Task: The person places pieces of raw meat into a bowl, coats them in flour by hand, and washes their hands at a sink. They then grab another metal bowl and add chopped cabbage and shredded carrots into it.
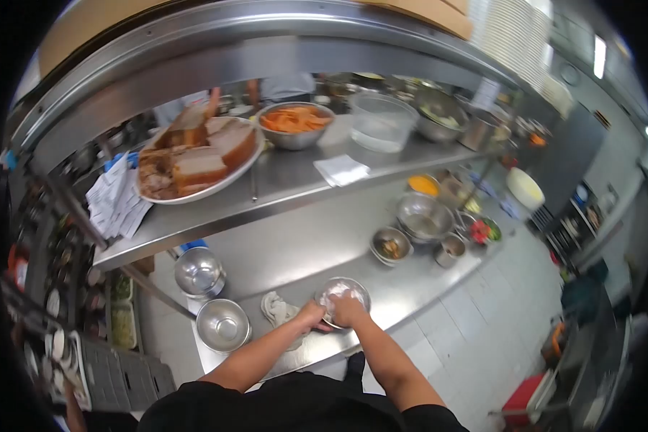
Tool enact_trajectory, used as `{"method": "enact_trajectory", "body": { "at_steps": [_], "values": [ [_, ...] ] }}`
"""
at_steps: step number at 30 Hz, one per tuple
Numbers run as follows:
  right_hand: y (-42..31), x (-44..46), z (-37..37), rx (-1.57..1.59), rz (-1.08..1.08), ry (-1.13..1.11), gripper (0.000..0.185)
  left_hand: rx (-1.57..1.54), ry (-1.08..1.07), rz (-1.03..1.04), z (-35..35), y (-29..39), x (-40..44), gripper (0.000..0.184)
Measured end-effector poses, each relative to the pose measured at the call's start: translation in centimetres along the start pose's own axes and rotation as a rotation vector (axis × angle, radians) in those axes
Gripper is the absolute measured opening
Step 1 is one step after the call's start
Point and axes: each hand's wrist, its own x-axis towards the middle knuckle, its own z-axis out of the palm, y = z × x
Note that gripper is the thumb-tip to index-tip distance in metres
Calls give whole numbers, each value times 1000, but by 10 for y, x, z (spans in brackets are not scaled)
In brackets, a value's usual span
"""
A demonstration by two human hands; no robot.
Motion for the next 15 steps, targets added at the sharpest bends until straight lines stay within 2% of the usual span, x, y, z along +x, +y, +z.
{"method": "enact_trajectory", "body": {
  "at_steps": [1, 3, 4, 5, 7, 11, 15],
  "values": [
    [8, 20, 16, 60, 11, -84, 74, -20, 46, 0, 2, 0, 3, 42],
    [31, 65, 32, 66, -125, -120, 75, -31, 144, -5, -1, -1, 10, 40],
    [45, 73, 35, 91, -187, -148, 75, -104, 108, -5, -5, -11, 26, 39],
    [51, 74, 28, 89, -190, -149, 75, -165, 55, -9, -3, -17, 39, 38],
    [44, 78, -10, -104, -108, -58, 76, -195, 59, -19, 5, -8, 46, 37],
    [47, 79, -71, -39, -330, -199, 76, -179, 157, -7, 19, 8, 61, 37],
    [66, 76, -41, -94, -380, -89, 67, -193, 246, 4, 32, 4, 70, 38]
  ]
}}
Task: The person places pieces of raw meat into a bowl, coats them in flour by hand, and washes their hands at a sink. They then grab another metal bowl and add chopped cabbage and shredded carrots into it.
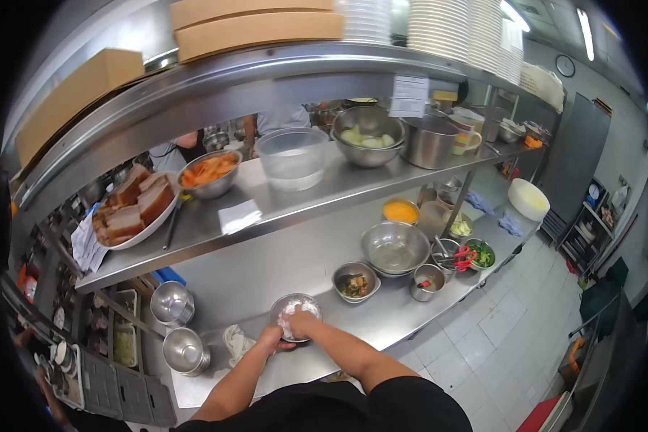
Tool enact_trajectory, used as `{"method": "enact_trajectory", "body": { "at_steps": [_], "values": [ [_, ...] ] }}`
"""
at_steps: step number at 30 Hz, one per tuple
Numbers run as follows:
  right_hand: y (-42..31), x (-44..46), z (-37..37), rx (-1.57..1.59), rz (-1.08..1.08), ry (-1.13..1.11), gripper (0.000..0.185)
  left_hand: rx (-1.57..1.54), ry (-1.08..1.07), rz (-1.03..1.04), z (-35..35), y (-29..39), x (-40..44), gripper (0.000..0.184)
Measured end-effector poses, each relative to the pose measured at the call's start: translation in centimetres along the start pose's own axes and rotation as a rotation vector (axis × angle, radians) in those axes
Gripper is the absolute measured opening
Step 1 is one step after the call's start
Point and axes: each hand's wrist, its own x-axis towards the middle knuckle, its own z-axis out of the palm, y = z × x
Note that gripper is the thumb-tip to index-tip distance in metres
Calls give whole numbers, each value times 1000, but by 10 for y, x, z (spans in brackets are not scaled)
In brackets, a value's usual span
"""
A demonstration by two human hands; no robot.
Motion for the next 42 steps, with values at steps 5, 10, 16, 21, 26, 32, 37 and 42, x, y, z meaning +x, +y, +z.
{"method": "enact_trajectory", "body": {
  "at_steps": [5, 10, 16, 21, 26, 32, 37, 42],
  "values": [
    [31, 39, 21, 68, -114, 63, 43, -28, 70, -23, 9, -4, -16, 37],
    [17, 18, -44, -68, -211, -201, 34, -232, 49, -89, -4, -7, -11, 39],
    [14, 15, 15, -61, -193, 195, 38, -240, -5, -25, 0, 6, -57, 44],
    [23, 65, 2, -39, -162, -196, 44, -13, 215, 205, -21, 10, -127, 53],
    [12, 33, -58, 1, -139, -208, 61, 135, 614, 586, -93, 6, -203, 37],
    [14, 58, 24, -144, -198, -57, 62, 624, 1447, 497, -181, 21, -245, 34],
    [13, 78, 10, -146, -96, -42, 44, 863, 1628, 372, -234, 19, -239, 35],
    [-17, 56, -43, -40, -61, -216, 74, 930, 1303, 118, -284, 21, -238, 24]
  ]
}}
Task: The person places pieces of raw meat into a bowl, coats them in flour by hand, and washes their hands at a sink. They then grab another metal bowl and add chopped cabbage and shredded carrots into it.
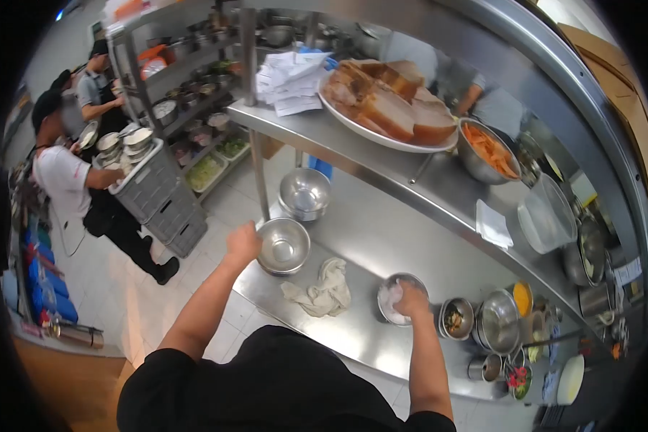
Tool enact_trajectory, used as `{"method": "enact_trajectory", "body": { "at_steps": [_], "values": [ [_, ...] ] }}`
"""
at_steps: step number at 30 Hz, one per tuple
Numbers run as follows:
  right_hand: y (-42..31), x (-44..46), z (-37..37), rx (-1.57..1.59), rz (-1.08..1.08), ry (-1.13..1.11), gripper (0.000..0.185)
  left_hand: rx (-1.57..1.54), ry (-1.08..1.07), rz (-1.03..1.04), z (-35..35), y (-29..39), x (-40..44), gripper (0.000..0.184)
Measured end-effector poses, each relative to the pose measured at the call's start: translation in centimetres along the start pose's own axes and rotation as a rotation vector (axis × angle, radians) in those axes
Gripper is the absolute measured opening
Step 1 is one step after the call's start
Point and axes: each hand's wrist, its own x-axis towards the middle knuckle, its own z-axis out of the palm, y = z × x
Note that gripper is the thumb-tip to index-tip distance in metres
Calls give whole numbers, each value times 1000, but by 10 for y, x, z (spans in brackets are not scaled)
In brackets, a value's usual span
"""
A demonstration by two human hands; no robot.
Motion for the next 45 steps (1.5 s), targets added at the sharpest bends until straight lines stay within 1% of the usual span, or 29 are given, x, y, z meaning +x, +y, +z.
{"method": "enact_trajectory", "body": {
  "at_steps": [2, 4, 6, 7, 9, 10, 14, 16, 17, 18, 19, 20, 22, 23, 24, 26, 27, 28, 29, 30, 31, 33, 34, 36, 37, 39, 41, 42, 45],
  "values": [
    [-14, -8, 7, 36, 69, 71, 84, 37, -38, 36, -9, 3, 4, 20],
    [-11, 9, 71, -132, 61, 265, 78, 37, -37, 117, -21, 9, 2, 20],
    [-26, 14, 71, -47, 171, 320, 58, 26, -95, 148, -28, 12, 4, 22],
    [-19, 27, 64, -49, 194, 319, 58, 31, -112, 129, -28, 12, 9, 24],
    [-1, 52, 68, -63, 123, 294, 37, 10, -183, 155, -25, 9, 18, 25],
    [-3, 52, 61, -180, 172, 305, 31, -9, -228, 156, -27, 4, 22, 26],
    [-31, 22, 16, -46, 120, 313, 56, -140, -271, 287, -47, 3, 28, 26],
    [-47, 9, 5, 35, 203, 271, 56, -167, -103, 326, -65, 9, 19, 18],
    [-49, 10, 6, 69, 253, 246, 53, -159, -93, 291, -63, 2, 17, 18],
    [-44, 14, 21, 56, 222, 237, 53, -175, 15, 441, -57, -4, 14, 14],
    [-27, 28, 52, -39, 187, 329, 50, -184, 122, 595, -51, -11, 11, 10],
    [-15, 45, 72, -127, 156, 422, 48, -172, 128, 574, -46, -18, 9, 10],
    [20, 86, 70, -175, 90, 315, 47, -56, 162, 808, -37, -31, 6, 8],
    [28, 100, 69, -223, 48, 212, 46, -117, 258, 876, -36, -31, 5, 14],
    [25, 104, 63, -221, 42, 206, 46, -111, 253, 871, -37, -30, 4, 14],
    [13, 99, 29, 54, 282, 362, 45, -272, 324, 819, -42, -30, 7, 19],
    [-4, 90, 13, 50, 279, 362, 45, -349, 245, 713, -43, -34, 8, 16],
    [-32, 75, -2, 137, 307, 501, 44, -353, 247, 706, -46, -38, 12, 16],
    [-58, 64, -16, 224, 332, 639, 44, -555, 242, 592, -51, -43, 18, 12],
    [-77, 55, -24, 294, 237, 709, 43, -753, 237, 472, -53, -53, 24, 8],
    [-96, 47, -28, 366, 141, 776, 43, -755, 239, 464, -52, -69, 30, 8],
    [-152, 37, -32, 934, 85, 738, 42, -975, 150, 145, -52, -112, 42, 8],
    [-197, 29, -42, 932, 84, 732, 42, -973, 151, 138, -50, -140, 50, 8],
    [-301, 14, -54, 1528, -75, 706, 47, -1078, -127, -227, -44, -208, 63, 12],
    [-344, 22, -49, 1527, -57, 696, 47, -1070, -138, -241, -41, -241, 68, 12],
    [-430, 45, -42, 1863, -306, 526, 52, -1138, -185, -490, -40, -304, 81, 16],
    [-538, 80, -41, 2012, -522, 137, 45, -1130, -214, -585, -53, -357, 92, 17],
    [-583, 100, -36, 2030, -473, -13, 45, -1126, -223, -659, -60, -384, 99, 18],
    [-714, 158, -25, 1939, -379, -244, 34, -1142, -293, -748, -78, -451, 122, 20]
  ]
}}
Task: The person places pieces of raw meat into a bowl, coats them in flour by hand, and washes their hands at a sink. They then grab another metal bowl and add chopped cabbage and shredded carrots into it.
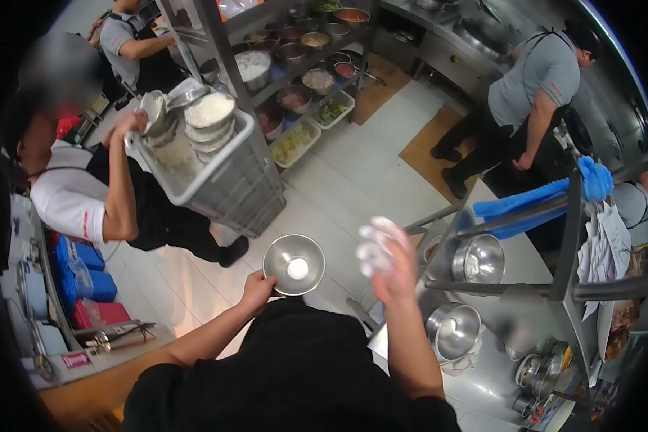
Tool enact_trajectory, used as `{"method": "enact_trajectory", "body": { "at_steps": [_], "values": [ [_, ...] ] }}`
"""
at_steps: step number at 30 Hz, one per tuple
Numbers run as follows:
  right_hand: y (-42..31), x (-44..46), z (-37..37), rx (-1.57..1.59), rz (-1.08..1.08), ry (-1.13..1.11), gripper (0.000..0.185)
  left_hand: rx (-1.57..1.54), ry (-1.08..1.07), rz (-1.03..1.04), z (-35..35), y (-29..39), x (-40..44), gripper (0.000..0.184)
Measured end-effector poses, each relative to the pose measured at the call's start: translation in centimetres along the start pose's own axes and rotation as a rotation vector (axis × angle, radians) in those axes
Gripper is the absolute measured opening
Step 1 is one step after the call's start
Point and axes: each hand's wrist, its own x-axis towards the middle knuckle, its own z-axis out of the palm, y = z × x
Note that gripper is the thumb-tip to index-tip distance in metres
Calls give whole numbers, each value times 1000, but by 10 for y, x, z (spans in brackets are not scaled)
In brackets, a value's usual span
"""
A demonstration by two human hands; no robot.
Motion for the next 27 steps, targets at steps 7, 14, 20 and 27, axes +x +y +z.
{"method": "enact_trajectory", "body": {
  "at_steps": [7, 14, 20, 27],
  "values": [
    [123, 200, 72, 266, 445, -152, 21, -164, -5, -52, -57, 50, 66, 21],
    [166, 401, 68, 114, 456, -66, 17, -295, 96, -142, -42, 106, 140, 19],
    [174, 625, 28, -149, 422, 77, 20, -222, 190, -140, -9, 152, 251, 20],
    [185, 886, -19, -1363, -7, 16, 42, -327, 345, -248, 63, 219, 388, 21]
  ]
}}
